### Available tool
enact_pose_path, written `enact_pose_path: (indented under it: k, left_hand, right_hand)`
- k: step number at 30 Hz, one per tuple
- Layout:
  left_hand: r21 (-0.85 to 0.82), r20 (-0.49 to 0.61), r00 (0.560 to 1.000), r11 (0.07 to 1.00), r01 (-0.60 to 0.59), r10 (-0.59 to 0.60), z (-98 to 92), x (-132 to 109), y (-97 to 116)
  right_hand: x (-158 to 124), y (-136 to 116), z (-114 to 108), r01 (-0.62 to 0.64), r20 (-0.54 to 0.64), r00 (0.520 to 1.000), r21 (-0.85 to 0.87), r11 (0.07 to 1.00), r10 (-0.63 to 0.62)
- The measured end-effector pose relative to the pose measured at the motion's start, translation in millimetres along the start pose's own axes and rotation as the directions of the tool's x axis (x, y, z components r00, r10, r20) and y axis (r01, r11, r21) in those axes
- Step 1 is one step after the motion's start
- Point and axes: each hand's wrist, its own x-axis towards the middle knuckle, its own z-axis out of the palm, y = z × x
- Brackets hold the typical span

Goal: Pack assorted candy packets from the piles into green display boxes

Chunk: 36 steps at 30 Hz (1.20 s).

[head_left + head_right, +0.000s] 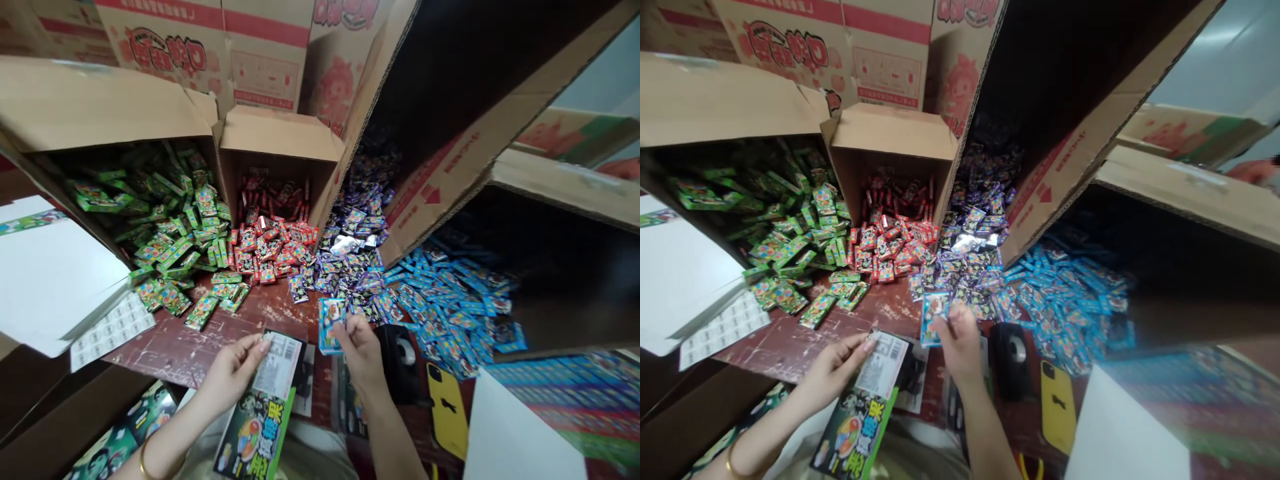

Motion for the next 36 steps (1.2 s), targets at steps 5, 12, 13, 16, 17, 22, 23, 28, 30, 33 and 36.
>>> enact_pose_path:
  k: [5, 12, 13, 16, 17, 22, 23, 28, 30, 33, 36]
  left_hand:
    - [-0.011, 0.045, 0.999, 1.000, -0.015, 0.015, 7.9, -2, -2]
    - [0.016, -0.017, 0.999, 0.999, -0.041, 0.041, 16.2, -8, -11]
    - [0.013, -0.011, 0.999, 0.999, -0.042, 0.042, 17.9, -8, -10]
    - [-0.008, -0.021, 0.999, 0.999, -0.033, 0.033, 18.9, -8, -4]
    - [-0.020, -0.049, 0.998, 0.999, -0.030, 0.028, 17.1, -8, -1]
    - [-0.070, -0.242, 0.970, 0.998, -0.004, -0.013, -2.0, -5, -9]
    - [-0.089, -0.253, 0.967, 0.996, -0.001, -0.022, -5.0, -5, -13]
    - [-0.190, -0.177, 0.984, 0.981, -0.025, -0.009, -9.2, -6, -24]
    - [-0.174, -0.203, 0.979, 0.982, -0.066, 0.030, -11.9, -6, -24]
    - [-0.057, -0.366, 0.925, 0.989, -0.138, 0.107, -22.4, -3, -30]
    - [0.030, -0.426, 0.889, 0.985, -0.170, 0.167, -32.7, 2, -44]
  right_hand:
    - [21, -2, 20, 0.077, 0.133, 0.988, -0.022, 0.997, -0.074]
    - [21, -2, 4, 0.221, 0.497, 0.866, -0.295, 0.929, -0.048]
    - [21, -6, 6, 0.244, 0.546, 0.836, -0.291, 0.925, -0.049]
    - [20, -15, 17, 0.181, 0.560, 0.829, -0.269, 0.946, 0.000]
    - [19, -14, 21, 0.135, 0.515, 0.857, -0.267, 0.954, 0.023]
    - [10, 0, 33, 0.078, 0.471, 0.882, -0.149, 0.986, 0.002]
    - [8, 3, 35, 0.081, 0.507, 0.862, -0.129, 0.988, -0.005]
    - [7, 26, 39, 0.124, 0.706, 0.708, -0.134, 0.983, 0.007]
    - [17, 43, 29, 0.174, 0.698, 0.716, -0.194, 0.965, 0.011]
    - [46, 70, -3, 0.200, 0.351, 0.936, -0.484, 0.852, -0.021]
    - [78, 86, -46, 0.083, 0.034, 0.996, -0.681, 0.728, -0.082]
